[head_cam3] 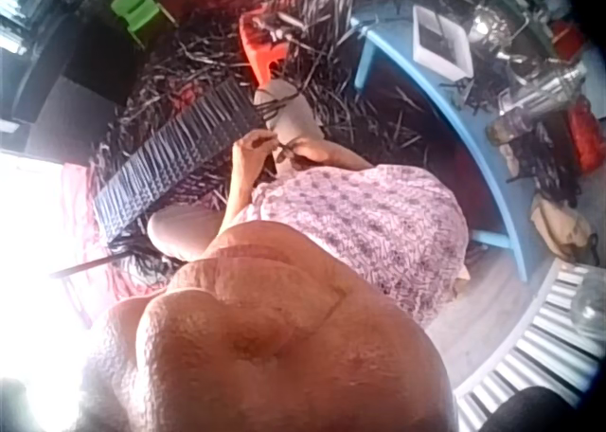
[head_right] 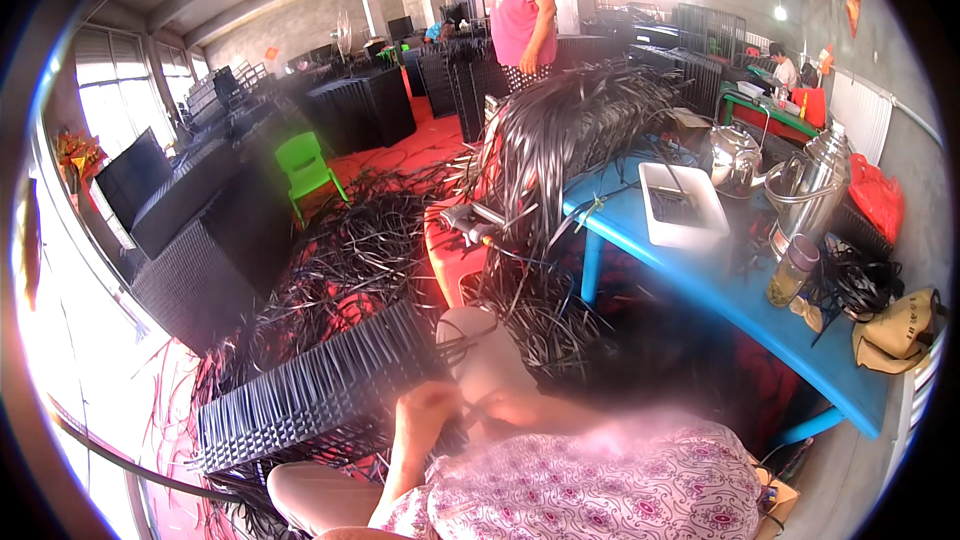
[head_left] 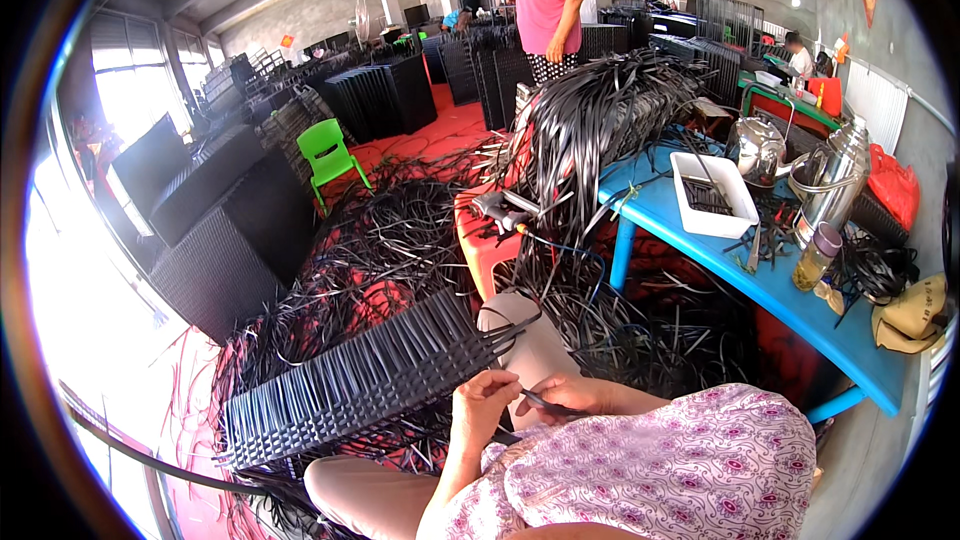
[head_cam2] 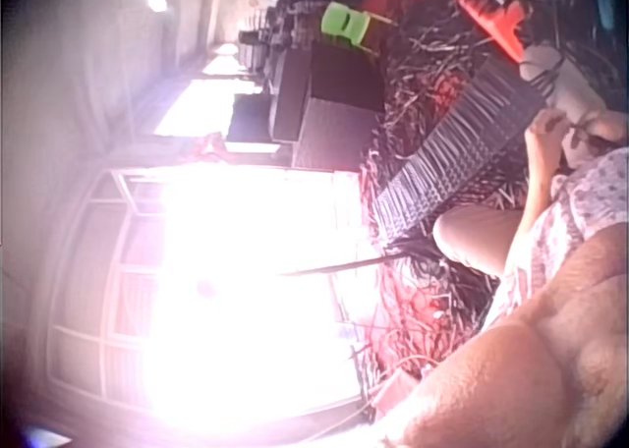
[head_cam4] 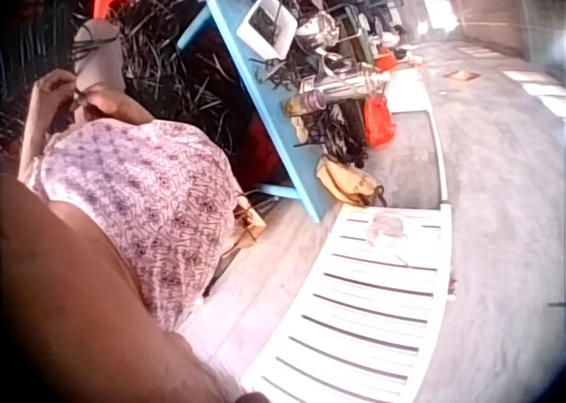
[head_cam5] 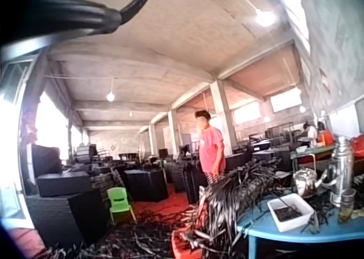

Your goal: The person weaves black plastic strips into a furniture panel by hand, threading the strips through a pre-formed frame and securing them by tucking the ends into the weave.

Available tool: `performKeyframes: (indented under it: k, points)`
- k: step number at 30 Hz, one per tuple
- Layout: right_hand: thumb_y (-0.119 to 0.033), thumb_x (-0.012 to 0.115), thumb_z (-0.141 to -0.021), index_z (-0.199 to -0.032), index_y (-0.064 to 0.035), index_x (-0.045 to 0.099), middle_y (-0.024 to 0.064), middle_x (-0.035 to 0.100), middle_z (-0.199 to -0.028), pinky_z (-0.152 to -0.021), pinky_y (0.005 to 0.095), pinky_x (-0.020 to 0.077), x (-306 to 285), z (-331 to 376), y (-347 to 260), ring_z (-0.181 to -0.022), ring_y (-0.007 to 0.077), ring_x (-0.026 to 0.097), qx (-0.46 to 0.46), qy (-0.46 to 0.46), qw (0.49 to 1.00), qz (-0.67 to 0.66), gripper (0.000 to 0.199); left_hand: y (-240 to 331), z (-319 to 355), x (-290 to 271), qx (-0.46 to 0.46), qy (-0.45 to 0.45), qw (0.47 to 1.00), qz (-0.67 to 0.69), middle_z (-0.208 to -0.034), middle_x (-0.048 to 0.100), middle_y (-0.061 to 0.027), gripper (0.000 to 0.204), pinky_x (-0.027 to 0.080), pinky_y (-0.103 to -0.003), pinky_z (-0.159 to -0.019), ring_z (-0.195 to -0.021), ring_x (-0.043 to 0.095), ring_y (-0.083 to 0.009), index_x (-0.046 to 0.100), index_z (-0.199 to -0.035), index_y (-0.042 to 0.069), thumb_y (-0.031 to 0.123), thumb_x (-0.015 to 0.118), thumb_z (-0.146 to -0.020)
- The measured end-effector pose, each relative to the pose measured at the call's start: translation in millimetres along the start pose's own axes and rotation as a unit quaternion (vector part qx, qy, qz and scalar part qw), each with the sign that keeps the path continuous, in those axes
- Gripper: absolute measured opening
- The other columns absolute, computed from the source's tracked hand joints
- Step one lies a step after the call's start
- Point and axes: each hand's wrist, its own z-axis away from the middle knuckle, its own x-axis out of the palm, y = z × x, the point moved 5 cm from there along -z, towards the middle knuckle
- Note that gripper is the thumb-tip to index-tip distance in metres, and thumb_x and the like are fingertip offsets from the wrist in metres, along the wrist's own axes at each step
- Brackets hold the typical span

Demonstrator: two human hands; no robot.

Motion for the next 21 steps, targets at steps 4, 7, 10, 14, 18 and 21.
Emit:
performKeyframes:
  k: [4, 7, 10, 14, 18, 21]
  points:
    - [-0.022, 0.049, -0.103, -0.124, -0.0031, 0.063, 0.0054, 0.065, -0.085, -0.070, 0.0265, 0.0480, -7.9, -2.8, 13.0, -0.075, 0.0128, 0.061, -0.017, 0.018, 0.999, -0.036, 0.032, 5.0, -1.2, 3.7, 0.000, 0.002, 0.998, 0.057, -0.079, 0.070, -0.0029, 0.013, 0.048, -0.021, -0.063, -0.071, 0.063, -0.0065, 0.070, -0.095, -0.003, 0.002, 0.074, -0.084]
    - [-0.019, 0.047, -0.103, -0.125, -0.0016, 0.062, 0.0074, 0.066, -0.090, -0.073, 0.0279, 0.0493, -7.0, -1.5, 9.0, -0.079, 0.0148, 0.062, 0.025, 0.040, 0.996, -0.071, 0.032, 0.7, -2.5, 2.4, 0.004, 0.002, 0.999, 0.037, -0.079, 0.070, -0.0033, 0.013, 0.049, -0.021, -0.064, -0.072, 0.063, -0.0070, 0.070, -0.096, -0.003, 0.001, 0.074, -0.084]
    - [-0.020, 0.046, -0.103, -0.123, -0.0002, 0.062, 0.0075, 0.066, -0.090, -0.075, 0.0282, 0.0493, -1.4, 3.7, -8.4, -0.080, 0.0148, 0.062, 0.026, 0.058, 0.994, -0.089, 0.032, -3.9, -3.1, 1.5, 0.000, 0.002, 0.999, 0.032, -0.078, 0.070, -0.0025, 0.014, 0.049, -0.021, -0.064, -0.072, 0.063, -0.0066, 0.070, -0.096, -0.003, 0.001, 0.074, -0.083]
    - [-0.022, 0.050, -0.103, -0.121, -0.0008, 0.063, 0.0053, 0.065, -0.087, -0.072, 0.0274, 0.0491, -2.1, 5.3, -13.8, -0.076, 0.0122, 0.060, 0.062, 0.075, 0.992, -0.078, 0.030, -8.2, -3.3, 3.4, -0.005, 0.002, 0.999, 0.049, -0.077, 0.069, -0.0008, 0.013, 0.048, -0.020, -0.064, -0.070, 0.062, -0.0056, 0.071, -0.095, -0.002, 0.001, 0.075, -0.083]
    - [-0.026, 0.055, -0.102, -0.117, -0.0023, 0.064, 0.0023, 0.062, -0.082, -0.065, 0.0247, 0.0479, -8.1, -4.2, 2.6, -0.070, 0.0095, 0.058, 0.014, 0.057, 0.998, -0.023, 0.029, -12.1, -5.1, 5.0, 0.013, -0.003, 1.000, 0.026, -0.077, 0.069, 0.0002, 0.012, 0.048, -0.020, -0.063, -0.070, 0.061, -0.0050, 0.071, -0.093, -0.001, 0.002, 0.075, -0.083]
    - [-0.028, 0.056, -0.102, -0.114, -0.0027, 0.064, 0.0014, 0.061, -0.080, -0.062, 0.0233, 0.0469, -11.8, -8.4, 8.4, -0.067, 0.0087, 0.056, 0.018, 0.064, 0.998, 0.008, 0.029, -11.2, -4.7, 5.4, 0.013, 0.003, 1.000, 0.026, -0.077, 0.069, -0.0005, 0.011, 0.048, -0.020, -0.062, -0.070, 0.062, -0.0051, 0.071, -0.093, -0.001, 0.003, 0.075, -0.083]
